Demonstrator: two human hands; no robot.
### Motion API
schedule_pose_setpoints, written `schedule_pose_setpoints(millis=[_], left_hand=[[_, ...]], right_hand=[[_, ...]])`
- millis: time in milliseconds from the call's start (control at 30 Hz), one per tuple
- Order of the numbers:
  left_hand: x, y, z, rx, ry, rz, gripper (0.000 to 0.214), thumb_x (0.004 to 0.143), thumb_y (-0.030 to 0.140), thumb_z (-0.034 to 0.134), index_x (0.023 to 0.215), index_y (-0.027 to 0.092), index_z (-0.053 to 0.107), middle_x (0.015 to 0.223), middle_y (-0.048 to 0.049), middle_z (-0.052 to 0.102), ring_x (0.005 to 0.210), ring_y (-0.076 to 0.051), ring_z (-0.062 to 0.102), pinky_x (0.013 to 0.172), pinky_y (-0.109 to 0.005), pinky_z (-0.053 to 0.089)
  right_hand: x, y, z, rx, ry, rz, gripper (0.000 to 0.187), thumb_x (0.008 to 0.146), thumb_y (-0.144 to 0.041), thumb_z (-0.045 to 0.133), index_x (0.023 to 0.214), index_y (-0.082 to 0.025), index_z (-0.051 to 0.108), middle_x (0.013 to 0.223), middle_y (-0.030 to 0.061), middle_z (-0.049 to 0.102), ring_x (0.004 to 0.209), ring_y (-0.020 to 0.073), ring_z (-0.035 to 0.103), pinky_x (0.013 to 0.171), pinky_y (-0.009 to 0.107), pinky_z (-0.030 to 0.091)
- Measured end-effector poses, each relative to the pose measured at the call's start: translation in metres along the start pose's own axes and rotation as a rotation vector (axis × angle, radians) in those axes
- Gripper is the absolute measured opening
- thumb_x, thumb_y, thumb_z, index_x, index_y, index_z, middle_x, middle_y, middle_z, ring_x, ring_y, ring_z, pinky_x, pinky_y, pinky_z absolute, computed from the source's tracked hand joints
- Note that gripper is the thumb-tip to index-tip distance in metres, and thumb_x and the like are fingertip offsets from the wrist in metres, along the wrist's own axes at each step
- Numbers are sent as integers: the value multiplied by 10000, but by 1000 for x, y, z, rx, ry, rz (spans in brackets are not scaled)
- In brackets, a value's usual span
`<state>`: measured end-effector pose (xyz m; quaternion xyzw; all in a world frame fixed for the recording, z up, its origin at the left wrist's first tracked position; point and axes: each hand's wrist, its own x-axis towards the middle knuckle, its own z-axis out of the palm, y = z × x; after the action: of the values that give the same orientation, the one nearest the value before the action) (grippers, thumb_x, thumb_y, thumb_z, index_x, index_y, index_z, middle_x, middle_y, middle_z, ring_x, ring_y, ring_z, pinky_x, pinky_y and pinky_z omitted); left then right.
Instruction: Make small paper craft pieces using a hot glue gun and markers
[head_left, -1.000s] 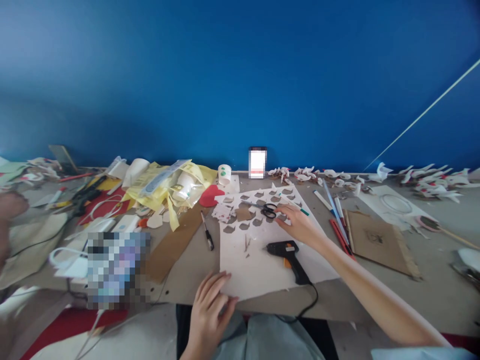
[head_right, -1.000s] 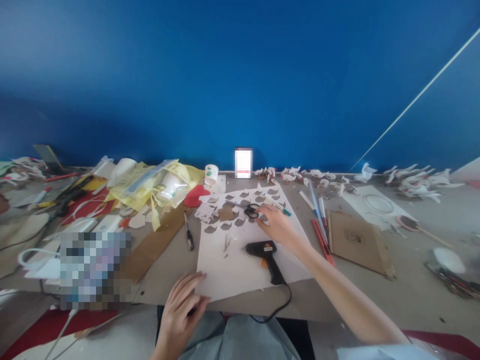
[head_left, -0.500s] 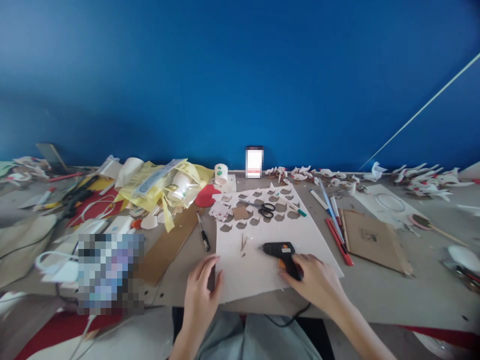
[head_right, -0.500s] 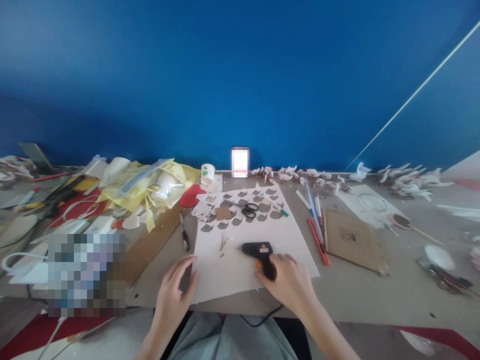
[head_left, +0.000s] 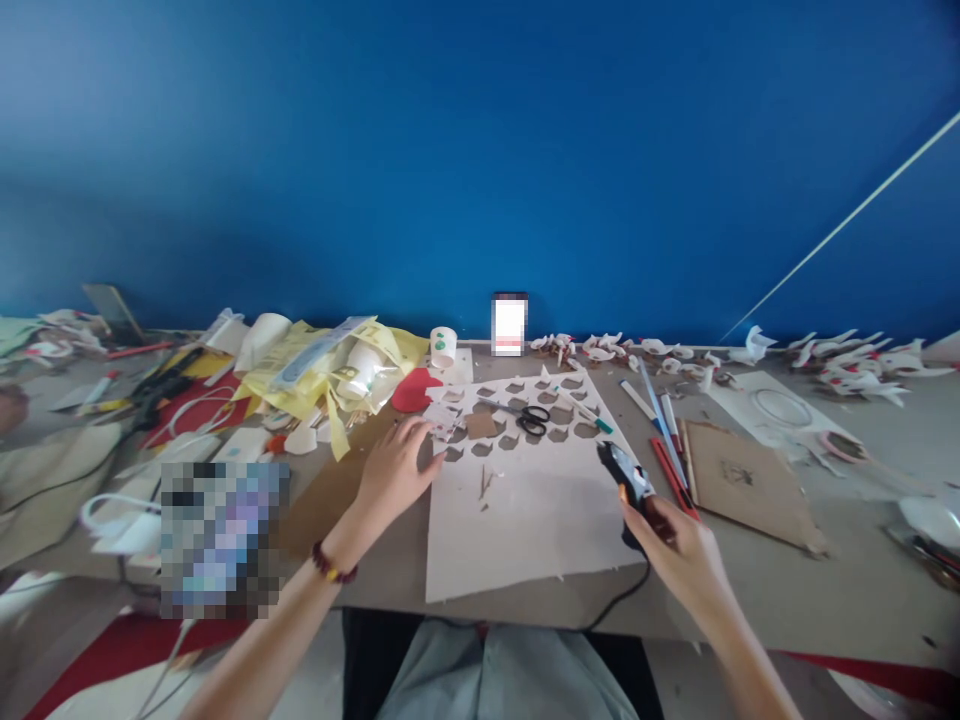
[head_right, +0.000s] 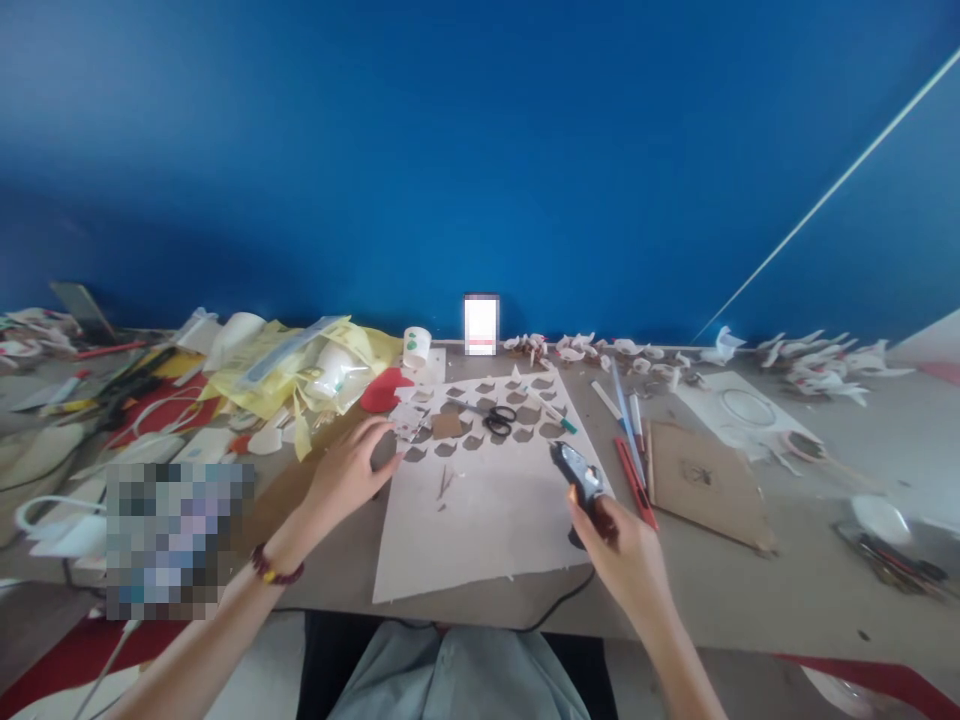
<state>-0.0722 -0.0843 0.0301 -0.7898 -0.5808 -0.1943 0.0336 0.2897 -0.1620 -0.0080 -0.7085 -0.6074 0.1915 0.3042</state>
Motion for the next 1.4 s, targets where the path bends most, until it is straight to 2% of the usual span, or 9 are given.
schedule_pose_setpoints(millis=[167,333,467,700,867,967,1167,1333,1400], left_hand=[[33,0,21,43,27,117,195,819,333,527,894,212,661,994,-70,666,968,-237,581,845,-386,459],[35,-2,28,70,-51,106,185,805,244,507,796,211,689,868,-65,698,863,-221,604,776,-366,468],[34,-6,24,45,3,63,233,825,235,461,791,221,691,865,-60,704,839,-219,620,738,-351,477],[56,-29,5,-212,294,-175,244,816,335,489,859,195,684,935,-59,698,793,-193,638,684,-295,499],[82,-56,8,-683,246,-492,377,769,432,537,955,127,658,675,-52,667,574,-166,619,572,-278,509],[87,-75,16,-677,203,-549,431,773,393,543,1099,116,596,702,-60,674,583,-170,629,557,-272,501],[78,-70,15,-5,213,-263,338,868,302,426,1126,171,599,1270,-145,558,1093,-298,568,893,-440,463],[71,-14,19,-18,83,104,273,848,381,488,1010,248,663,1468,-30,333,1380,-305,210,1067,-558,296],[68,4,29,-50,-35,175,300,812,441,535,981,237,676,1497,-35,269,1378,-327,204,1073,-572,277]], right_hand=[[-1,14,8,47,103,42,450,774,-596,496,625,-175,551,517,-2,519,454,113,438,430,207,333],[-2,18,18,1,152,77,440,767,-604,511,647,-183,554,515,-9,530,469,118,465,453,204,347],[-2,17,20,-18,178,80,457,775,-617,487,662,-182,571,512,0,541,467,129,474,448,212,351],[-3,13,19,-75,168,67,461,780,-615,481,640,-186,571,474,-14,514,438,115,445,437,211,336],[-2,15,20,-84,164,57,462,785,-614,474,644,-185,570,502,-10,536,459,117,460,460,211,346],[-2,13,20,-91,167,39,466,790,-620,464,642,-188,561,504,-7,543,458,120,469,462,215,344],[-1,8,18,-124,172,25,493,784,-642,447,582,-196,509,479,-8,518,440,117,449,445,217,327],[0,9,18,-136,180,29,496,769,-656,456,596,-196,520,487,-4,516,454,122,463,454,214,335],[-1,10,19,-135,184,26,501,767,-661,455,596,-195,522,473,-6,502,439,118,447,445,215,329]])
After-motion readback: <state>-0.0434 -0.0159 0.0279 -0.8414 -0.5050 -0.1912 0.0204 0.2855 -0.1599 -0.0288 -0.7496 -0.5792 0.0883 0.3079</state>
